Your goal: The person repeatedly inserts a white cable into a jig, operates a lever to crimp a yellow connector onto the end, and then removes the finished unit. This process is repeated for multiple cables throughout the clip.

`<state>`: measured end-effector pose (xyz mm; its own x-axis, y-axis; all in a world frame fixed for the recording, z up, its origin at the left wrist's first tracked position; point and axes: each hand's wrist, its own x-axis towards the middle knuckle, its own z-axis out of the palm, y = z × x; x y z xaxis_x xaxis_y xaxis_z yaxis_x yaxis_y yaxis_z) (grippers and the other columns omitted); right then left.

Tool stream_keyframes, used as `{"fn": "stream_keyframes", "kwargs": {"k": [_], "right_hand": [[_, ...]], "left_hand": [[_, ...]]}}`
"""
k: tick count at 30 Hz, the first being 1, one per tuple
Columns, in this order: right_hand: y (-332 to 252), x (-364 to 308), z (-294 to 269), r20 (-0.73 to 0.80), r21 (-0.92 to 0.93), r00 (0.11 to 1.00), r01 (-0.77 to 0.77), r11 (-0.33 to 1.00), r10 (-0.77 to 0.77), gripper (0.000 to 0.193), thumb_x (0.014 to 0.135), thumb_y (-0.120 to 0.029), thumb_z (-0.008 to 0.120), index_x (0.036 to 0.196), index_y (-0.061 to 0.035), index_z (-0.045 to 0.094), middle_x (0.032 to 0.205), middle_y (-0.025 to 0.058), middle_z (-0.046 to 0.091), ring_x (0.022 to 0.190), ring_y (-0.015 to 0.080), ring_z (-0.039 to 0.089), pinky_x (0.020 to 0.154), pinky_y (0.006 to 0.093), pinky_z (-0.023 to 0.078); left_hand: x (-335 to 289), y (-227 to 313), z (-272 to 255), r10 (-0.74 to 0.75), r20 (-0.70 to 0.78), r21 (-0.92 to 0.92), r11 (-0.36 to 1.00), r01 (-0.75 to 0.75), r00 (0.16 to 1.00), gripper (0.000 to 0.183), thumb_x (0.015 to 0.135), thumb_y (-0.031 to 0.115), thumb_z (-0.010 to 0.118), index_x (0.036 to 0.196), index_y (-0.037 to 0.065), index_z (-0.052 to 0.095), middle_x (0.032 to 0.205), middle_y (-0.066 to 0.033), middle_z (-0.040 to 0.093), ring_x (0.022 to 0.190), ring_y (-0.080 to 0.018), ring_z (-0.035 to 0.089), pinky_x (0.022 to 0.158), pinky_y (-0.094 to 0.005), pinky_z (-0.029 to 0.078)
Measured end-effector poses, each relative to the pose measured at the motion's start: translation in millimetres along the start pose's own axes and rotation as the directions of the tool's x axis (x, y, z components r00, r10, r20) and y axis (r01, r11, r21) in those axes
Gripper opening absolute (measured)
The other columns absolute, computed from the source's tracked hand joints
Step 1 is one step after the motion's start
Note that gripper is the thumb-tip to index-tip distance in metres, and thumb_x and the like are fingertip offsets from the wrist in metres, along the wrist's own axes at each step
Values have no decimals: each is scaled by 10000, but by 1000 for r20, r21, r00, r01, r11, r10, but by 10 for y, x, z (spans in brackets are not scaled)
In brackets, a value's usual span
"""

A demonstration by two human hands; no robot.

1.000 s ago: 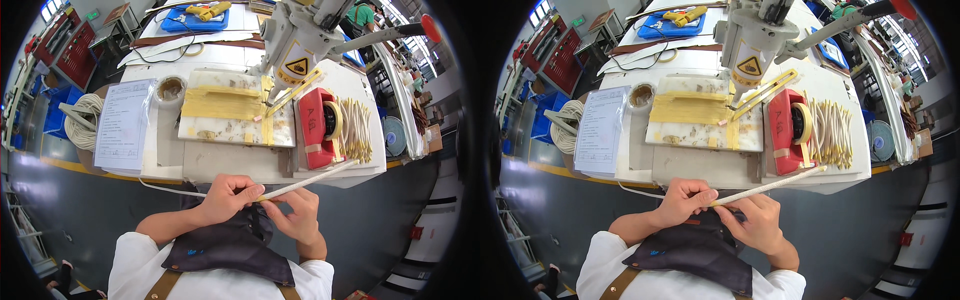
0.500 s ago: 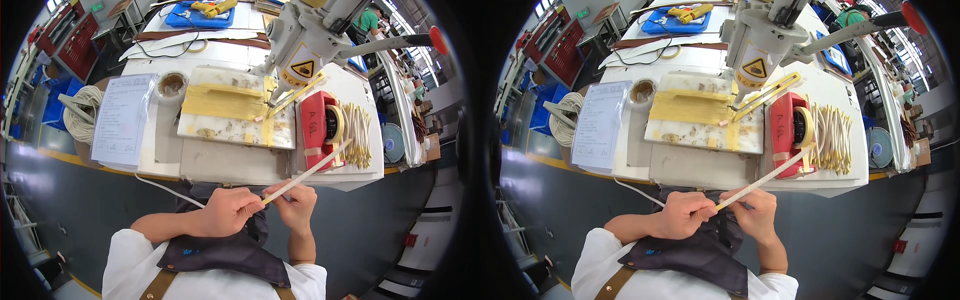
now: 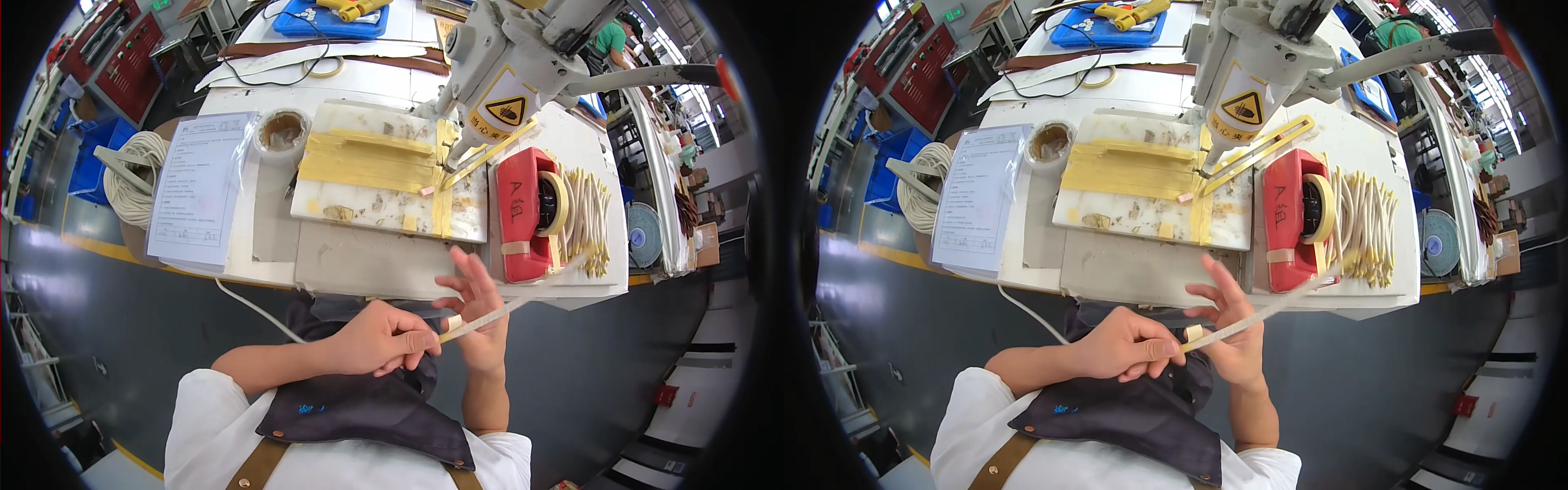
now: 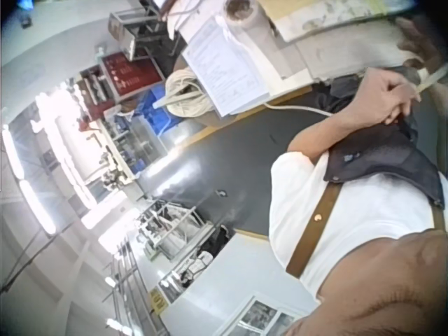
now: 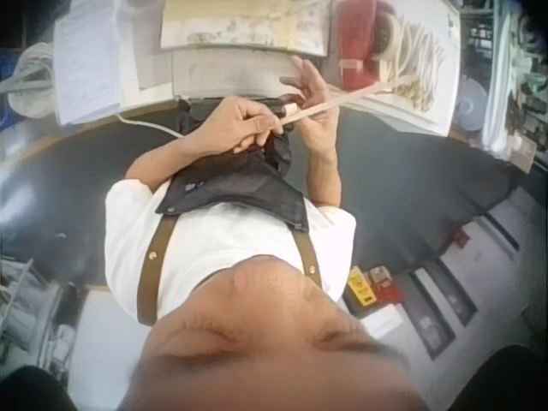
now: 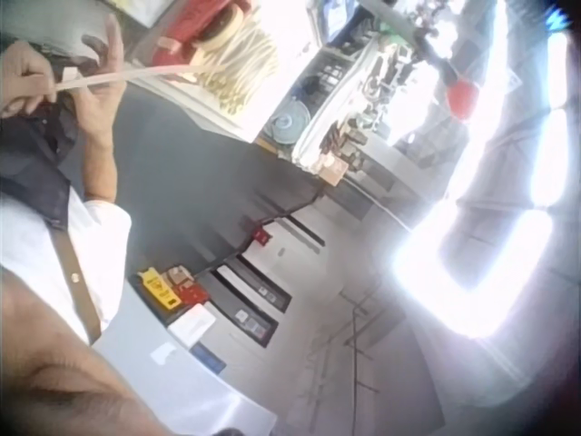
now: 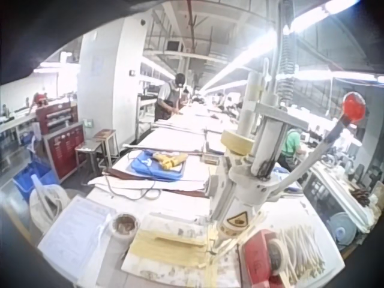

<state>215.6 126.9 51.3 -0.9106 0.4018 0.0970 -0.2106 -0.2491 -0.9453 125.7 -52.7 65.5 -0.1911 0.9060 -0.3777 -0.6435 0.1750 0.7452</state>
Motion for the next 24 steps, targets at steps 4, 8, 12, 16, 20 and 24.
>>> {"fn": "stream_keyframes", "kwargs": {"k": [4,8,12,16,20,24], "right_hand": [[67,-174,-346,210,2,955,-214,977,209,403,857,40,737,1241,119,644,1239,184,597,1043,287,687,861,402,609],[-101,-171,-94,182,232,962,-243,942,203,351,848,52,749,1181,123,663,1132,148,637,965,218,693,807,337,594],[-60,-218,-117,90,-108,978,-177,978,187,311,819,71,787,1122,74,714,1021,121,669,885,197,706,732,287,572],[-161,-111,-61,154,-502,988,58,863,23,231,803,104,774,1015,12,760,883,100,705,800,185,709,682,268,564],[-141,-25,-89,263,-629,962,234,741,-81,206,737,27,843,922,-21,766,850,105,722,722,185,671,622,279,520],[-111,18,-173,402,-534,905,355,767,-139,259,744,70,814,969,-55,785,863,101,709,731,193,692,633,283,545]], "left_hand": [[73,-209,-36,893,158,928,11,-371,422,286,855,117,813,1094,-13,725,742,-83,642,598,-186,608,523,-259,490],[52,-215,-137,862,382,917,-309,-252,332,349,808,94,836,1111,-29,714,797,-52,661,594,-162,592,525,-259,493],[14,-205,-147,853,392,917,-332,-222,345,352,823,96,800,1129,-45,698,828,-36,632,623,-152,579,538,-258,487],[25,-275,-144,831,301,951,-224,-214,467,303,839,96,775,1104,-33,706,826,-44,608,620,-149,566,524,-259,466],[4,-175,-136,669,16,853,378,-359,743,195,938,134,743,1033,-34,716,723,-28,595,555,-104,529,493,-264,434],[-48,-91,-248,14,0,30,999,-14,1000,265,1044,187,629,1014,-67,698,682,7,553,510,-38,430,443,-221,339]]}}
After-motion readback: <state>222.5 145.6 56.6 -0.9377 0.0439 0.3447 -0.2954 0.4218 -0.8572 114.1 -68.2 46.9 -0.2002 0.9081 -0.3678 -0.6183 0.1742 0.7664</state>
